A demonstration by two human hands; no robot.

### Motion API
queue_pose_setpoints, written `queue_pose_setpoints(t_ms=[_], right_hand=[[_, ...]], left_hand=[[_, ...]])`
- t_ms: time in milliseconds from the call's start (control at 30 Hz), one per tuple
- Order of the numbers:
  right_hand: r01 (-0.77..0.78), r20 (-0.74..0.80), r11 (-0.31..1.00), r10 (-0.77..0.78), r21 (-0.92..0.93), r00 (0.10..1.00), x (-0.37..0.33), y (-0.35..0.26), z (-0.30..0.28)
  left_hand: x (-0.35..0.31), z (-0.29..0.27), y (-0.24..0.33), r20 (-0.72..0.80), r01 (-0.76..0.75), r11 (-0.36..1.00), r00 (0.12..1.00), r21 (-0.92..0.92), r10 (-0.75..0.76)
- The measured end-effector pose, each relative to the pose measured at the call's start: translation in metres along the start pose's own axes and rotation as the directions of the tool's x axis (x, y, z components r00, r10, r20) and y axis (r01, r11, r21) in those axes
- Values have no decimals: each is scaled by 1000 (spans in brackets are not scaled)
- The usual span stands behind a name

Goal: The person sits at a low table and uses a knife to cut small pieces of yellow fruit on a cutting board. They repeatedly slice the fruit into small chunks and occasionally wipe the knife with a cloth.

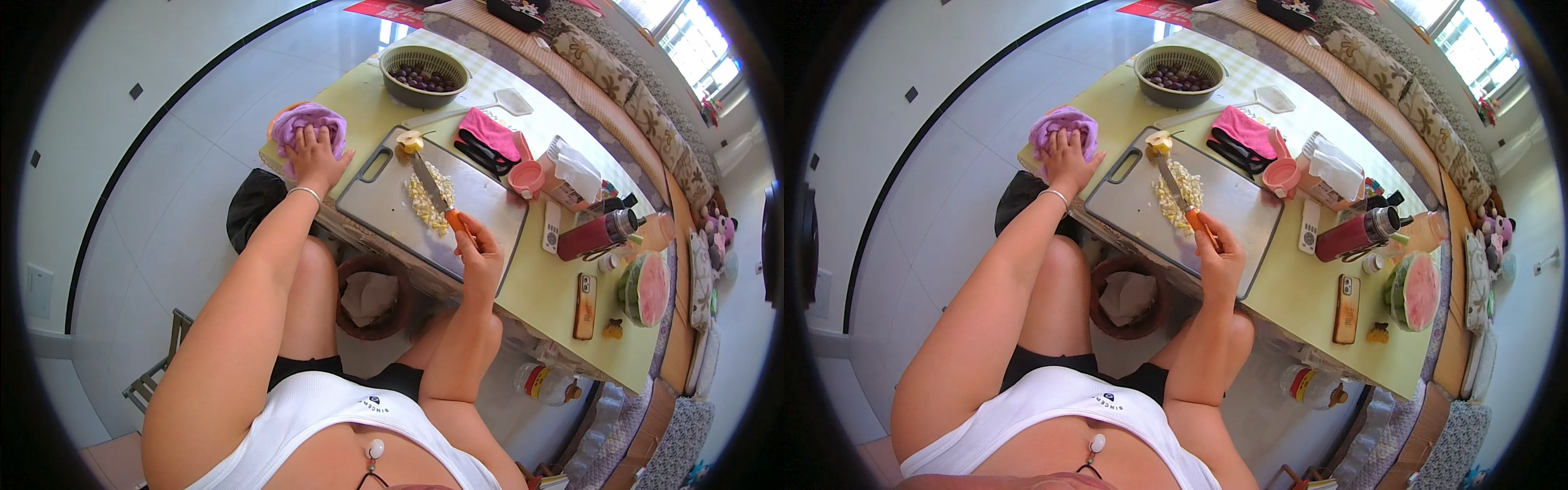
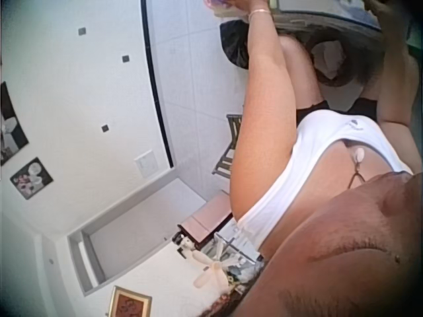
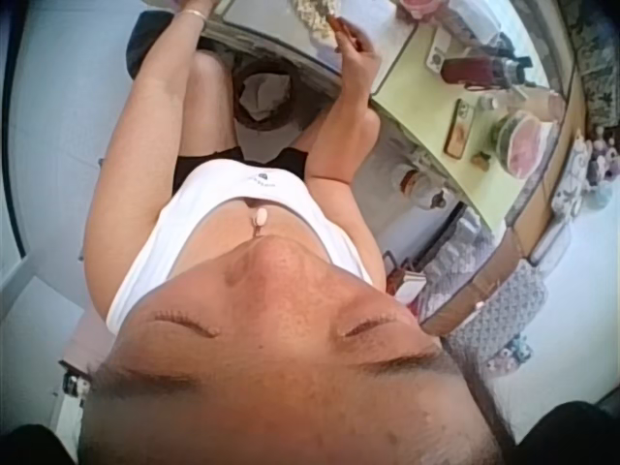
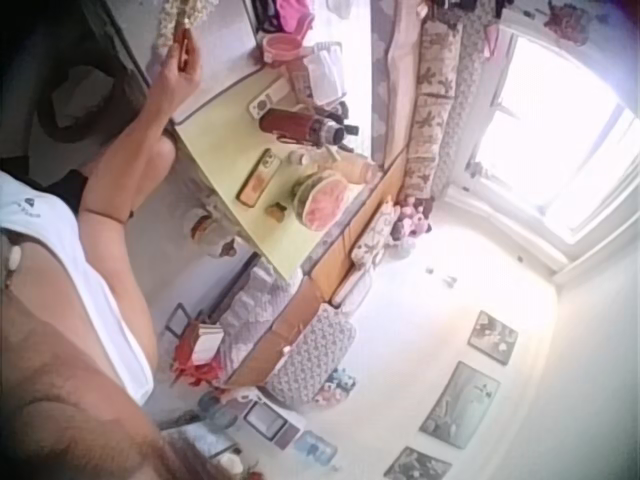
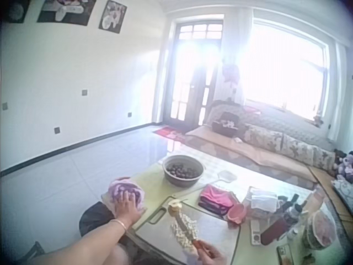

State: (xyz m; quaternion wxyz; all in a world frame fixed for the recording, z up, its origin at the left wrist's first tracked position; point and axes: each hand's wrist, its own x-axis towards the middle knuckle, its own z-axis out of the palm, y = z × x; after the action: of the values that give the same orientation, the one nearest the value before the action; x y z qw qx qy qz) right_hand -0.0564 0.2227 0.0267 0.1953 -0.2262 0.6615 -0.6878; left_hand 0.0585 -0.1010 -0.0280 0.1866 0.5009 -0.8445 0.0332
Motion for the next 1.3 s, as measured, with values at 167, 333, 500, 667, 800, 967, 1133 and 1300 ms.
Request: queue_pose_setpoints(t_ms=[167,333,500,667,800,967,1133,1300], right_hand=[[1,-2,998,-1,-57,1000,3,12,-1],[17,10,1000,-17,-12,1000,2,8,1],[37,13,999,-36,-21,999,2,9,2],[-3,43,998,5,-57,999,4,11,1],[9,3,1000,-9,-13,1000,1,5,3],[1,2,1000,-1,-21,1000,5,13,-2],[4,-23,1000,-3,30,1000,4,8,-5],[19,-60,1000,-19,-2,998,5,12,-4]], left_hand=[[-1,-4,3,7,-1,1000,1000,-10,1],[-1,-2,1,-10,1,1000,1000,-7,-2],[-1,-6,3,22,5,1000,1000,-19,-5],[1,-8,4,74,16,999,997,-37,-13],[0,-5,2,31,13,999,999,-35,-12],[0,-2,2,-8,5,1000,1000,-23,-5],[-1,0,2,-25,5,1000,1000,-19,-6],[1,0,1,6,10,1000,1000,-20,-10]])
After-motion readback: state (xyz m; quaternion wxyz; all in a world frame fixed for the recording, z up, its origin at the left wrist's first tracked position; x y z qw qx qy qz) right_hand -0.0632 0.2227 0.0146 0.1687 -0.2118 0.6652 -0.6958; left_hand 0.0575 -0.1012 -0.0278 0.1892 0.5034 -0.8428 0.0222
